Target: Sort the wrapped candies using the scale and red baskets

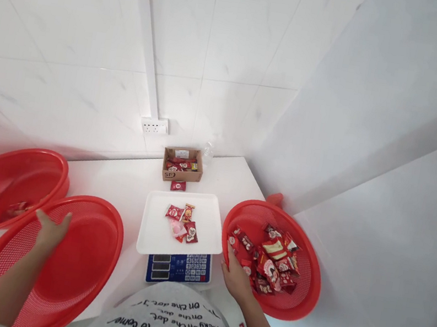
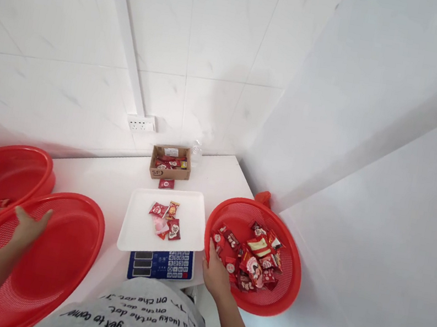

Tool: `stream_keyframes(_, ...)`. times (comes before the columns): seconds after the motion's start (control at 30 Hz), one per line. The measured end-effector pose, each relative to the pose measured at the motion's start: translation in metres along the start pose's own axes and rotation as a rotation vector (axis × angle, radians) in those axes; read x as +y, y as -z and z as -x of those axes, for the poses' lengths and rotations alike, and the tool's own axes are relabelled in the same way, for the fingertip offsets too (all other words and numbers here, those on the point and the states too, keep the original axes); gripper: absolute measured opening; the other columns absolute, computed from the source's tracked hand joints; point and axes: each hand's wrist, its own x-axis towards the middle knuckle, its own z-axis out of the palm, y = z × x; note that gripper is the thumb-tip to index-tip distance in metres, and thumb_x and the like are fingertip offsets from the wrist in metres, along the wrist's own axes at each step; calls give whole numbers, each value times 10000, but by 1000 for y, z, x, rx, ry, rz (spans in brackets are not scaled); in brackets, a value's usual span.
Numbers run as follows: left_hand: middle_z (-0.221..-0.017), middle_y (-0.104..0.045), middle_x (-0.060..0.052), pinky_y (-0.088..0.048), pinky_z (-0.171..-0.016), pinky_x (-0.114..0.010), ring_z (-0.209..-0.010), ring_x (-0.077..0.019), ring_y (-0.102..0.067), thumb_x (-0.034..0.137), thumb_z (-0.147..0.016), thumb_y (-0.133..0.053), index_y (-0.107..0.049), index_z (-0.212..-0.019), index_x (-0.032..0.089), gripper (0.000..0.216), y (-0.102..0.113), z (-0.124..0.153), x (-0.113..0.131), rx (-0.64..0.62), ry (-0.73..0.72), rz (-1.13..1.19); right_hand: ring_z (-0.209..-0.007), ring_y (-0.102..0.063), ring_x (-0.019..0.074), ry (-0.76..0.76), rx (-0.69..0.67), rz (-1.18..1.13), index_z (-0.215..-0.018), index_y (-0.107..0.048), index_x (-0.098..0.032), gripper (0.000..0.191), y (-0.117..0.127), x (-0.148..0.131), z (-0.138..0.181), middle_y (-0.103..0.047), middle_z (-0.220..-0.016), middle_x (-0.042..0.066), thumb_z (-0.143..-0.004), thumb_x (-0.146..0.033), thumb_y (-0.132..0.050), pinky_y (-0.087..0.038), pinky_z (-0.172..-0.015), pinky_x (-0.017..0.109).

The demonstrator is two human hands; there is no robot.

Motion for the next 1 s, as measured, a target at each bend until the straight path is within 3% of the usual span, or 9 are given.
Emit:
stream_keyframes(0.03, -1312, -386, -305, -387, -915, -506, -1168, -394, -449, 547, -820, -354, 88, -1372, -25, 910, -4, 11, 11, -65, 39, 101, -1177, -484, 240, 1, -1, -2, -1432, -85, -153, 609, 1, -1, 0, -429, -1360, 129, -869, -250, -297, -402, -902, 352)
stream_keyframes(0.1, -1344, -394, -234, -409, -928, -407, -1202, -318, -442, 569, -820, -359, -15, -1405, 60, 848, -16, 34, 31, -161, -22, 172, -1172, -488, 247, 0, -5, -11, -1432, -85, -150, 607, 2, -2, 1, -426, -1362, 129, -871, -258, -291, -405, -899, 361)
stream_keyframes(0.17, -1395, -334, -212, -405, -935, -385, -1241, -288, -404, 563, -822, -372, -8, -1412, 112, 827, -29, 55, 48, -375, -104, 276, -1158, -501, 249, 1, -8, -17, -1432, -82, -154, 605, 3, -3, 2, -432, -1357, 127, -873, -265, -284, -409, -892, 368)
stream_keyframes(0.27, -1412, -307, -207, -346, -993, -375, -1272, -278, -362, 509, -769, -508, -11, -1403, 130, 890, -47, 77, 65, -503, -204, 288, -1156, -503, 242, 13, 4, -14, -1432, -84, -158, 603, 3, -2, 2, -441, -1351, 127, -873, -264, -286, -405, -898, 365)
stream_keyframes(0.37, -1411, -300, -224, -323, -1006, -393, -1286, -297, -334, 435, -719, -597, -6, -1400, 118, 956, -54, 83, 75, -521, -242, 264, -1151, -508, 237, 18, 10, -6, -1432, -80, -161, 605, 2, -1, 1, -464, -1332, 130, -875, -264, -289, -403, -897, 355)
stream_keyframes(0.53, -1445, -246, -198, -334, -997, -372, -1294, -279, -321, 314, -730, -573, 34, -1412, 120, 933, -49, 85, 85, -590, -269, 221, -1149, -512, 235, 4, 13, 1, -1432, -97, -181, 601, 0, -1, 0, -498, -1301, 126, -873, -266, -300, -401, -897, 346)
stream_keyframes(0.8, -1466, -231, -146, -320, -1008, -367, -1316, -276, -277, 250, -688, -579, -63, -1432, 167, 908, -39, 88, 72, -704, -386, 188, -1171, -492, 239, 14, 21, 9, -1430, -114, -157, 596, -1, 0, 0, -492, -1303, 139, -873, -253, -302, -393, -919, 362)
stream_keyframes(1.0, -1471, -227, -122, -275, -1042, -391, -1331, -277, -239, 262, -740, -531, -120, -1432, 153, 812, -31, 85, 77, -636, -431, 144, -1173, -490, 234, 11, 9, 10, -1430, -113, -156, 593, 0, -1, -1, -477, -1319, 134, -874, -247, -297, -396, -922, 359)
